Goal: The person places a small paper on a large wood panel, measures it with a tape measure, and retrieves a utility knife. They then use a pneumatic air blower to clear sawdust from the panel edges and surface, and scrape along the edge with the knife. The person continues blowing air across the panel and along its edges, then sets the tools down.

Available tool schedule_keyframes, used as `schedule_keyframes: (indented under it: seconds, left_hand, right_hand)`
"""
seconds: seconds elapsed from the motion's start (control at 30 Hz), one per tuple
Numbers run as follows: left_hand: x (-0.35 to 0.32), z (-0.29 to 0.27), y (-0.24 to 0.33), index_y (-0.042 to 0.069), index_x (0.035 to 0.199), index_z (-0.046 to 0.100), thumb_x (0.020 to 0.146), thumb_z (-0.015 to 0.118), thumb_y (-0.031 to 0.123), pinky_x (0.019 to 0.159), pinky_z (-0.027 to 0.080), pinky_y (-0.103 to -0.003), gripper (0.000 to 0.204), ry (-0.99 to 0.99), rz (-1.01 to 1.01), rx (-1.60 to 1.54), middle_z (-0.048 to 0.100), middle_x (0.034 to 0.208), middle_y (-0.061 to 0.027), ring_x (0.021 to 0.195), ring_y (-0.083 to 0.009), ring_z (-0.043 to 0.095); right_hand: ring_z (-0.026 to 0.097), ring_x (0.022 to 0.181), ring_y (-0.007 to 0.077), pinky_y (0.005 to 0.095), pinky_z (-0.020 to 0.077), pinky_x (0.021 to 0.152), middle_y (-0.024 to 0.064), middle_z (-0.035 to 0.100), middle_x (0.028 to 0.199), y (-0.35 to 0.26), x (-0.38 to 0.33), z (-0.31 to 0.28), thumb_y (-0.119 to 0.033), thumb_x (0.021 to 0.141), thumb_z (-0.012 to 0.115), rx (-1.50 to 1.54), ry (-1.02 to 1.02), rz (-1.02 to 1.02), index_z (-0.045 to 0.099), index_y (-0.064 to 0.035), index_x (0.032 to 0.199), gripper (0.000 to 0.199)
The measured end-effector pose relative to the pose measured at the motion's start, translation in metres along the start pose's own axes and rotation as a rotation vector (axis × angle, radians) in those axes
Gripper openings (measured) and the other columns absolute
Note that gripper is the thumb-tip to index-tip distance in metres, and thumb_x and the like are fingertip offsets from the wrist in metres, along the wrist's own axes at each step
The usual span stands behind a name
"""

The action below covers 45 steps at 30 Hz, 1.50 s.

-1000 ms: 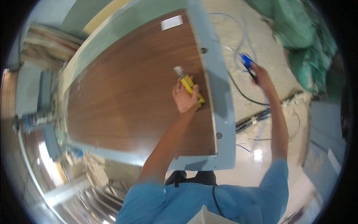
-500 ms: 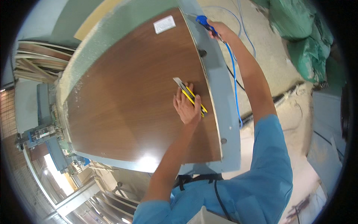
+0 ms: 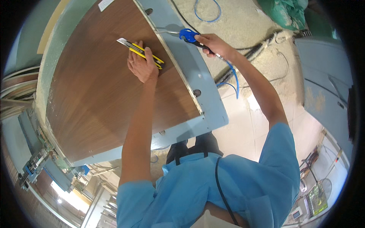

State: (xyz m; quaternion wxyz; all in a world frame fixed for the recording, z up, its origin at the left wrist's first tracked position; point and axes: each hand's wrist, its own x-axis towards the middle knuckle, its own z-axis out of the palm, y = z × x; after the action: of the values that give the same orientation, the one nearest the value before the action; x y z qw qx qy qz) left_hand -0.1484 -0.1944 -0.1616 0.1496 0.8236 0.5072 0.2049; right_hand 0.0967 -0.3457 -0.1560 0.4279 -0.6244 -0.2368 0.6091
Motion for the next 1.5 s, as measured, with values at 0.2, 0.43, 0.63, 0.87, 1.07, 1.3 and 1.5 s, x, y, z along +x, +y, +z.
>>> schedule_keyframes:
  seconds: [0.2, 0.43, 0.63, 0.87, 1.07, 1.3, 1.5]
  left_hand:
    - [-0.002, 0.0, 0.002, 0.017, 0.145, 0.054, 0.101, 0.028, 0.055, 0.123, 0.013, -0.047, 0.063, -0.021, -0.034, 0.013, 0.044, 0.155, -0.0044, 0.148, -0.0267, 0.03]
    - [-0.004, 0.002, 0.003, 0.012, 0.142, 0.056, 0.099, 0.034, 0.05, 0.122, 0.014, -0.047, 0.061, 0.0, -0.041, -0.034, 0.046, 0.153, -0.0076, 0.146, -0.0277, 0.032]
    - [0.001, 0.0, -0.003, 0.007, 0.135, 0.06, 0.099, 0.043, 0.042, 0.117, 0.023, -0.049, 0.053, 0.034, 0.072, -0.122, 0.054, 0.144, -0.011, 0.139, -0.0321, 0.041]
    - [-0.002, -0.006, 0.0, 0.008, 0.139, 0.057, 0.099, 0.044, 0.041, 0.119, 0.019, -0.049, 0.054, 0.023, 0.037, -0.072, 0.051, 0.147, -0.0112, 0.143, -0.0322, 0.036]
    - [0.002, -0.012, 0.007, 0.011, 0.144, 0.052, 0.098, 0.045, 0.041, 0.12, 0.016, -0.048, 0.055, -0.076, -0.046, -0.015, 0.048, 0.151, -0.0077, 0.146, -0.0295, 0.03]
    - [0.006, -0.014, 0.008, 0.014, 0.145, 0.052, 0.098, 0.041, 0.047, 0.122, 0.014, -0.047, 0.058, -0.139, -0.105, 0.05, 0.047, 0.151, -0.0052, 0.146, -0.0289, 0.03]
    - [0.003, -0.013, 0.006, 0.015, 0.144, 0.053, 0.097, 0.045, 0.045, 0.121, 0.015, -0.048, 0.056, -0.101, -0.068, 0.024, 0.049, 0.149, -0.0069, 0.146, -0.0291, 0.03]
  right_hand:
    - [0.039, 0.047, 0.0055, 0.0233, 0.0278, 0.041, -0.0026, 0.043, 0.058, 0.074, -0.119, 0.015, -0.044, 0.103, 0.052, 0.068, -0.021, 0.118, 0.056, -0.0075, 0.088, 0.04]
    - [0.051, 0.047, 0.009, 0.0268, 0.0392, 0.043, 0.0006, 0.051, 0.055, 0.117, -0.236, 0.025, -0.043, 0.103, 0.052, -0.277, -0.171, 0.359, 0.064, -0.0047, 0.097, 0.041]
    - [0.06, 0.052, 0.012, 0.0282, 0.0469, 0.047, 0.0042, 0.059, 0.058, 0.081, -0.23, -0.002, -0.041, 0.102, 0.053, -0.285, -0.35, 0.416, 0.065, -0.0037, 0.103, 0.039]
    - [0.061, 0.053, 0.0108, 0.0238, 0.0408, 0.046, 0.0066, 0.066, 0.064, -0.031, -0.038, -0.052, -0.051, 0.103, 0.048, 0.031, 0.246, -0.136, 0.06, -0.003, 0.114, 0.05]
    - [0.059, 0.05, 0.0179, 0.0281, 0.0359, 0.041, 0.0134, 0.064, 0.07, -0.134, 0.192, -0.038, -0.047, 0.103, 0.049, 0.245, 0.19, -0.239, 0.054, 0.0015, 0.116, 0.05]
    - [0.063, 0.058, 0.0172, 0.0259, 0.0363, 0.043, 0.0071, 0.062, 0.07, -0.174, 0.302, -0.006, -0.049, 0.103, 0.05, 0.168, 0.087, -0.098, 0.054, -0.0042, 0.101, 0.046]
    - [0.045, 0.046, 0.0101, 0.0273, 0.0318, 0.044, -0.0019, 0.052, 0.061, -0.133, 0.258, -0.025, -0.048, 0.102, 0.054, 0.004, 0.021, -0.246, 0.054, -0.0098, 0.081, 0.044]
